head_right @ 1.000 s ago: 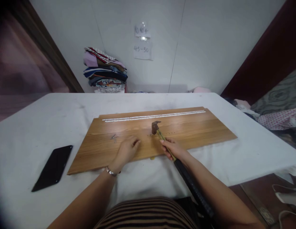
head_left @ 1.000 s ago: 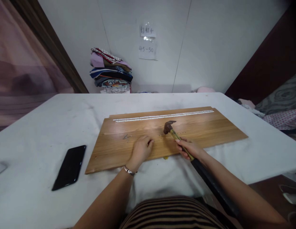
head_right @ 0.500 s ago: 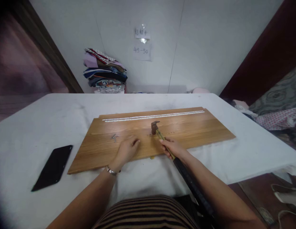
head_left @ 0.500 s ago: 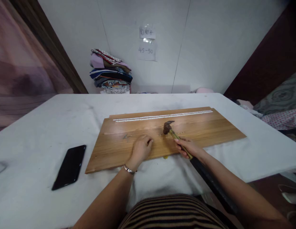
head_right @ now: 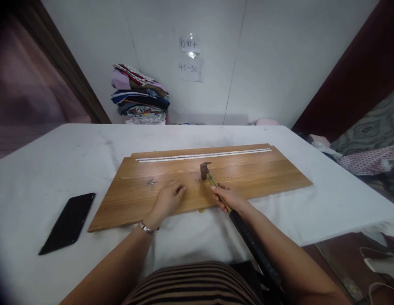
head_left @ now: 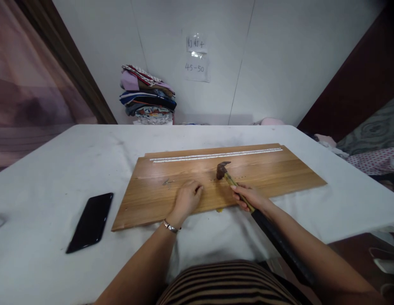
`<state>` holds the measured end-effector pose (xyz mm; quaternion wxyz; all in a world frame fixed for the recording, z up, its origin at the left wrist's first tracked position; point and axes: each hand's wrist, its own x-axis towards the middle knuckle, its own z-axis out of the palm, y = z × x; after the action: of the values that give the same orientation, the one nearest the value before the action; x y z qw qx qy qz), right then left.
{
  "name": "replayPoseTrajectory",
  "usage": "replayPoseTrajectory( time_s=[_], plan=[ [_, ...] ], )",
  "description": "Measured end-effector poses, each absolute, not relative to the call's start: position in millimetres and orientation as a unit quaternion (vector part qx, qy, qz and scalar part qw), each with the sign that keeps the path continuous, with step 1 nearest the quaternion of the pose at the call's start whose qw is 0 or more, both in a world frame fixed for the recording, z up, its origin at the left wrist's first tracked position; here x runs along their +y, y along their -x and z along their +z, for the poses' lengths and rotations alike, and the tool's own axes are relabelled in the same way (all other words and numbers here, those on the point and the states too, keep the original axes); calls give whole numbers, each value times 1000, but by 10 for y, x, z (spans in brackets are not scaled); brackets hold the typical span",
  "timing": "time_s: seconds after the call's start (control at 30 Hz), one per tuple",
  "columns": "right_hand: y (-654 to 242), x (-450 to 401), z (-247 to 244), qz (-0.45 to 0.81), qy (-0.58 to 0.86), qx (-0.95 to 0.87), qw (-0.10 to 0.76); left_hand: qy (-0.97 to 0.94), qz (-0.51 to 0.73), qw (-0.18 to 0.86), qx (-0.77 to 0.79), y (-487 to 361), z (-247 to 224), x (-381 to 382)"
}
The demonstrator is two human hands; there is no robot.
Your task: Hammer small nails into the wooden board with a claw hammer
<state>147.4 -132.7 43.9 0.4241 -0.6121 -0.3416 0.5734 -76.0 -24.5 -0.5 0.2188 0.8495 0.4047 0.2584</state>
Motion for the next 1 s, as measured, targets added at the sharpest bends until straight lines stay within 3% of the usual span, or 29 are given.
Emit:
replayPoseTrajectory(
  time_s=[1.0],
  plan=[
    [-1475,-1351,469,584,599,-358,414,-850,247,224,409,762,-18,-238]
  ],
)
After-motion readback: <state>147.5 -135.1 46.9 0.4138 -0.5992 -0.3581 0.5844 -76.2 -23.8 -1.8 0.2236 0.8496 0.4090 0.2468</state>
